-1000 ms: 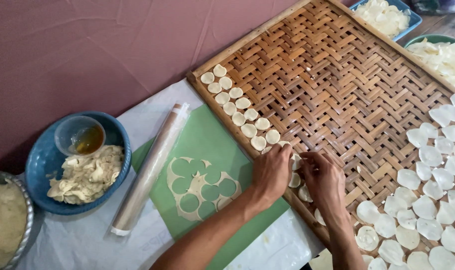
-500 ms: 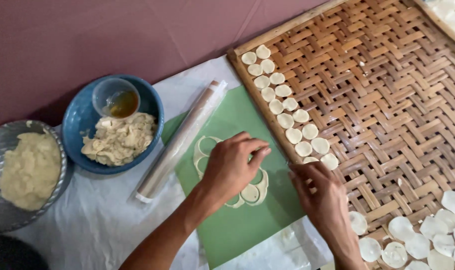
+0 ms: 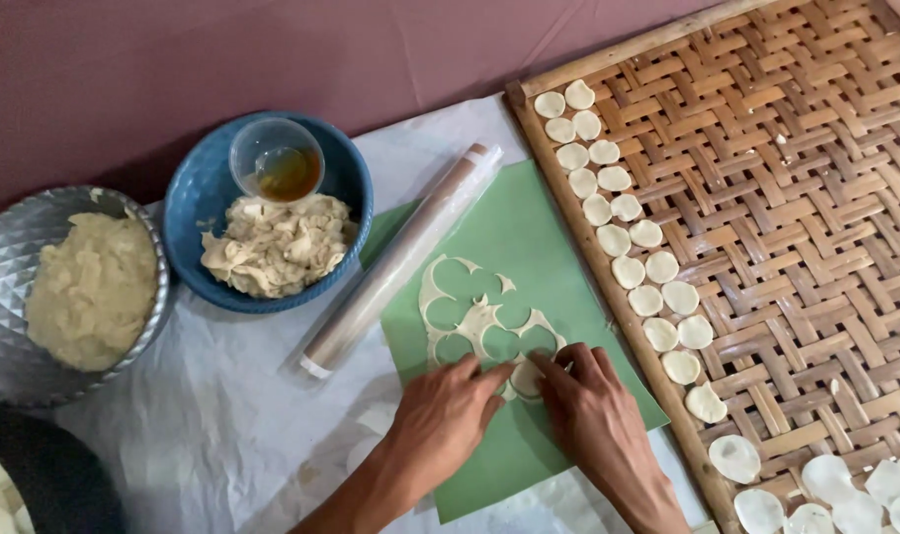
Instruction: Rolling out dough with a rolling pin and cutting small circles to place on a woven tray.
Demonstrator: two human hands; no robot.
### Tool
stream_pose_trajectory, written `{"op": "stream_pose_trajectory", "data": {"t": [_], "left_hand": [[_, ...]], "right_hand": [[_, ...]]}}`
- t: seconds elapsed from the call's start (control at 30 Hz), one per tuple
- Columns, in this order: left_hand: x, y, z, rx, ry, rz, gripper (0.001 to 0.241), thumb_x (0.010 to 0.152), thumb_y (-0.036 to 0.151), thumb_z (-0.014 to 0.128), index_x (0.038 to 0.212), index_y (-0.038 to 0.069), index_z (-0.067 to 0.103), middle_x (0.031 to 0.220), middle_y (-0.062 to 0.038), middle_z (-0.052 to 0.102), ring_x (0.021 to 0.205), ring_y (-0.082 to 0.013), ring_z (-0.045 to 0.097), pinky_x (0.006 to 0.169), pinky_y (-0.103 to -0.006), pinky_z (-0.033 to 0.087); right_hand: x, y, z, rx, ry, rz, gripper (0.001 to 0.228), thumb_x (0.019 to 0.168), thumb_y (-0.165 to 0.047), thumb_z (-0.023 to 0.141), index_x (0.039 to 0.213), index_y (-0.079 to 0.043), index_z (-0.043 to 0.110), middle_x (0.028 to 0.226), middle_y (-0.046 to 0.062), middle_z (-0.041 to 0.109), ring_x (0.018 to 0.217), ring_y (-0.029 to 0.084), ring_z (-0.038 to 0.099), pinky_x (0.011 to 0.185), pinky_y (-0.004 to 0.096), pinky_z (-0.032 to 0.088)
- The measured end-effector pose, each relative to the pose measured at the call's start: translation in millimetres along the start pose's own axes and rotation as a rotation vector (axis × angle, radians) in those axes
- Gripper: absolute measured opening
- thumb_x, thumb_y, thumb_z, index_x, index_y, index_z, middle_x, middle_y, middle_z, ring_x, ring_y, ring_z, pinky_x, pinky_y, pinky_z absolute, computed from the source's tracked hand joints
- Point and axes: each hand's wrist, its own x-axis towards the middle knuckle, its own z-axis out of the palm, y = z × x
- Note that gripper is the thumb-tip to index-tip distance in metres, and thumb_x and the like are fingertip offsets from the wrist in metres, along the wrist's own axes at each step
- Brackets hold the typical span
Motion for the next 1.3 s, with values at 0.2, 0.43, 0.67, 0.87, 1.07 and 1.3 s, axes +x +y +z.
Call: {"op": "stream_pose_trajectory", "data": {"t": [0.2, 0.43, 0.67, 0.87, 1.07, 1.3], "left_hand": [[44, -14, 29, 0.134, 0.030, 0.117, 0.041, 0.087, -0.006, 0.062, 0.121, 0.012, 0.077, 0.088, -0.014, 0.057, 0.061, -0.0212, 0.060, 0.049, -0.0332, 0.056], [39, -22, 28, 0.009, 0.174, 0.197, 0.021, 0.087, -0.001, 0.065, 0.100, 0.006, 0.081, 0.084, -0.009, 0.061, 0.063, -0.0231, 0.063, 0.060, -0.0376, 0.056], [34, -30, 22, -0.138, 0.160, 0.128, 0.004, 0.088, 0.008, 0.074, 0.088, 0.004, 0.074, 0.083, -0.005, 0.066, 0.063, -0.0209, 0.064, 0.066, -0.0375, 0.056], [20, -25, 14, -0.207, 0.199, 0.036, 0.005, 0.086, 0.002, 0.070, 0.088, 0.004, 0.065, 0.084, -0.008, 0.070, 0.072, -0.0241, 0.068, 0.070, -0.0401, 0.056], [5, -23, 20, -0.062, 0.284, -0.006, 0.011, 0.089, 0.004, 0.070, 0.094, 0.005, 0.060, 0.083, -0.008, 0.065, 0.071, -0.0243, 0.067, 0.064, -0.0406, 0.056], [-10, -20, 27, 0.040, 0.307, 0.006, 0.026, 0.083, -0.002, 0.066, 0.109, -0.001, 0.068, 0.104, -0.012, 0.064, 0.091, -0.0271, 0.065, 0.081, -0.0391, 0.055]], "right_hand": [[-1, 9, -1, -0.045, 0.022, -0.009, 0.023, 0.086, -0.017, 0.069, 0.108, -0.017, 0.075, 0.107, 0.004, 0.064, 0.088, 0.022, 0.062, 0.071, 0.037, 0.058], [-3, 17, 1, -0.026, 0.021, -0.026, 0.018, 0.084, -0.019, 0.071, 0.101, -0.013, 0.074, 0.107, 0.003, 0.063, 0.090, 0.023, 0.062, 0.076, 0.038, 0.056], [-6, 19, -10, 0.072, 0.039, 0.034, 0.015, 0.086, -0.019, 0.071, 0.101, -0.014, 0.073, 0.103, 0.003, 0.064, 0.084, 0.022, 0.064, 0.072, 0.038, 0.056], [-8, 14, -16, 0.262, 0.101, 0.201, 0.018, 0.087, -0.020, 0.071, 0.100, -0.008, 0.076, 0.099, 0.005, 0.069, 0.067, 0.020, 0.067, 0.061, 0.033, 0.057], [-5, 15, -15, 0.299, 0.199, 0.374, 0.016, 0.084, -0.012, 0.077, 0.097, -0.004, 0.076, 0.096, 0.006, 0.075, 0.067, 0.017, 0.070, 0.057, 0.030, 0.061], [0, -5, -5, 0.080, 0.101, -0.016, 0.035, 0.088, -0.017, 0.069, 0.122, -0.008, 0.074, 0.112, 0.011, 0.067, 0.090, 0.023, 0.063, 0.074, 0.038, 0.062]]}}
